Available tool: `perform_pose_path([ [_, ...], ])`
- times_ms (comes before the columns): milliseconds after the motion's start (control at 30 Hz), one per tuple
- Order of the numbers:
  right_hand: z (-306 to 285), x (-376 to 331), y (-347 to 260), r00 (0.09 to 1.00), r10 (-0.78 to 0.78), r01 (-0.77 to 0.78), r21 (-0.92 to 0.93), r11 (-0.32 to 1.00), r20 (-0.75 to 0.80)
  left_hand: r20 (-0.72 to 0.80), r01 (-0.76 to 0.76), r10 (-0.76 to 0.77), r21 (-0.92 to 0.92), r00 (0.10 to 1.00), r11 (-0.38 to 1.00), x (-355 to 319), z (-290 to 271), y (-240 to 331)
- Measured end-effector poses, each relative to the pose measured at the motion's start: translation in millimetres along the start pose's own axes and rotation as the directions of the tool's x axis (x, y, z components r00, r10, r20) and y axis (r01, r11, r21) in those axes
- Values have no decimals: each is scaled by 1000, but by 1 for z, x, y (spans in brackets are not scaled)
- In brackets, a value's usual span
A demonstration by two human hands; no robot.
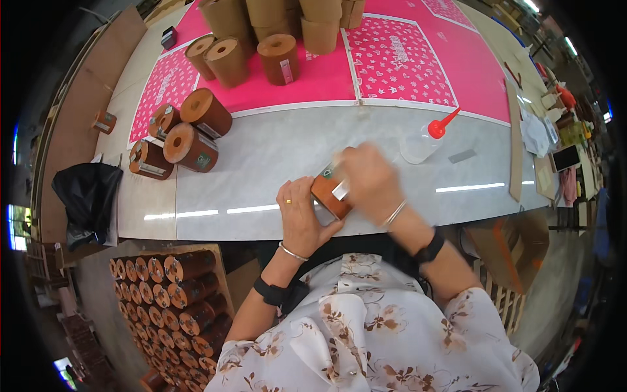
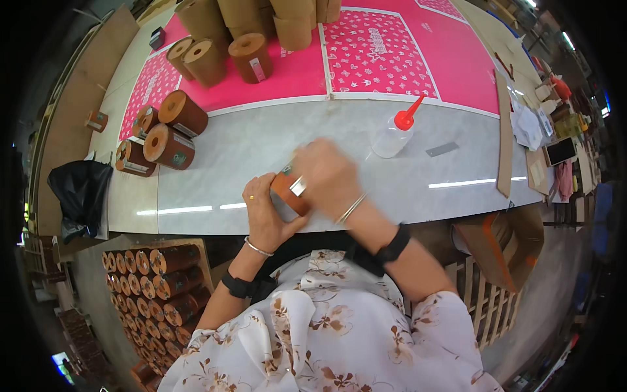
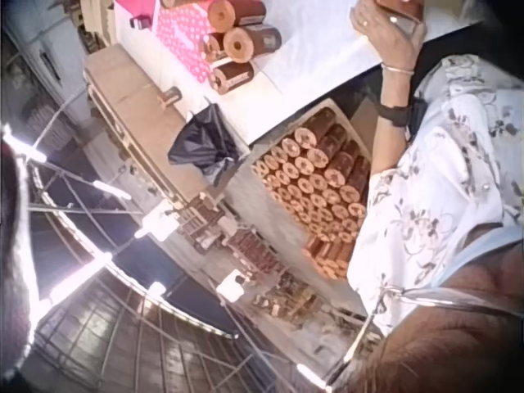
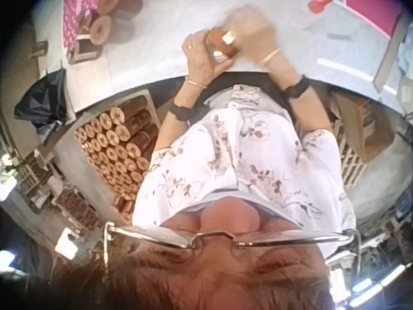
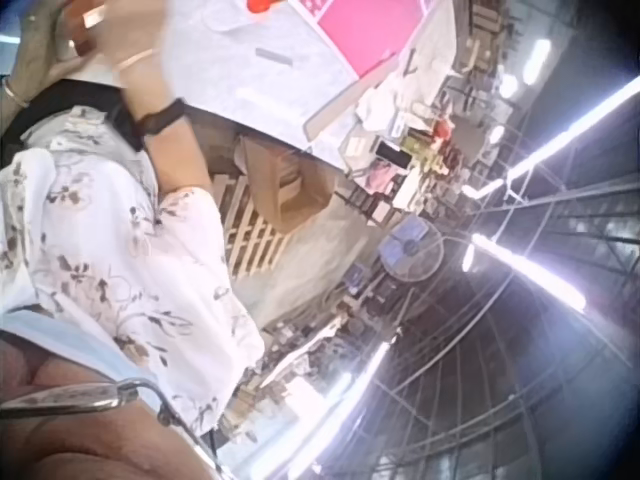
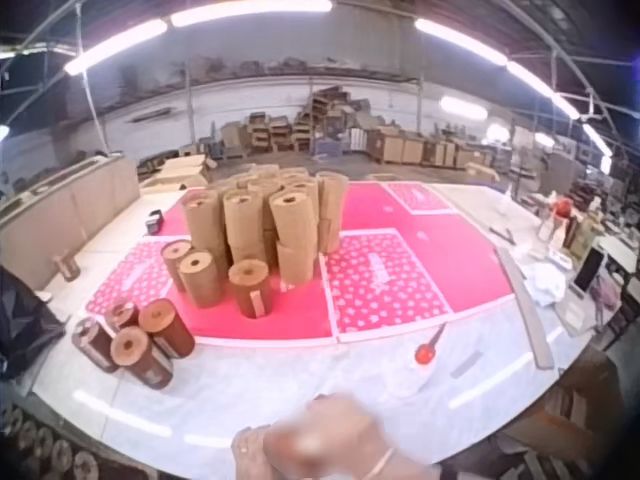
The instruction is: Cleaning and wiping cylindrical wooden furniture components with a cloth and cleaning fluid.
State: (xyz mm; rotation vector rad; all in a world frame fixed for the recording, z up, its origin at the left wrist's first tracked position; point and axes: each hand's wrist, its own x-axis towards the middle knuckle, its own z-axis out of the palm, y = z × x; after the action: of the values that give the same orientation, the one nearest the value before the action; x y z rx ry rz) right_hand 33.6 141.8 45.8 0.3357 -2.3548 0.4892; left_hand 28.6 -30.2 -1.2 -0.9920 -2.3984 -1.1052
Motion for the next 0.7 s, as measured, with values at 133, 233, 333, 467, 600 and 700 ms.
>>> perform_pose_path([
  [133,-12,9,16,981,180,-167,-161,973,69,42,30,-30,-5,999,1000,-4,3,-2],
  [233,-2,-1,-35,997,35,-33,-32,999,75,-53,-58,59,18,997,998,-1,11,-5],
  [333,-1,7,-14,996,48,-49,5,999,77,-47,-7,6,-23,999,1000,-1,3,-4],
  [467,-9,11,43,943,301,-286,-118,951,141,-52,5,-6,-18,999,1000,-3,-9,-8],
  [600,-26,-23,54,983,101,-100,-14,995,151,25,92,-89,-177,996,980,29,-52,1],
  [700,-25,-20,45,892,434,-452,224,863,125,40,82,-77,-141,996,987,46,-59,-3],
])
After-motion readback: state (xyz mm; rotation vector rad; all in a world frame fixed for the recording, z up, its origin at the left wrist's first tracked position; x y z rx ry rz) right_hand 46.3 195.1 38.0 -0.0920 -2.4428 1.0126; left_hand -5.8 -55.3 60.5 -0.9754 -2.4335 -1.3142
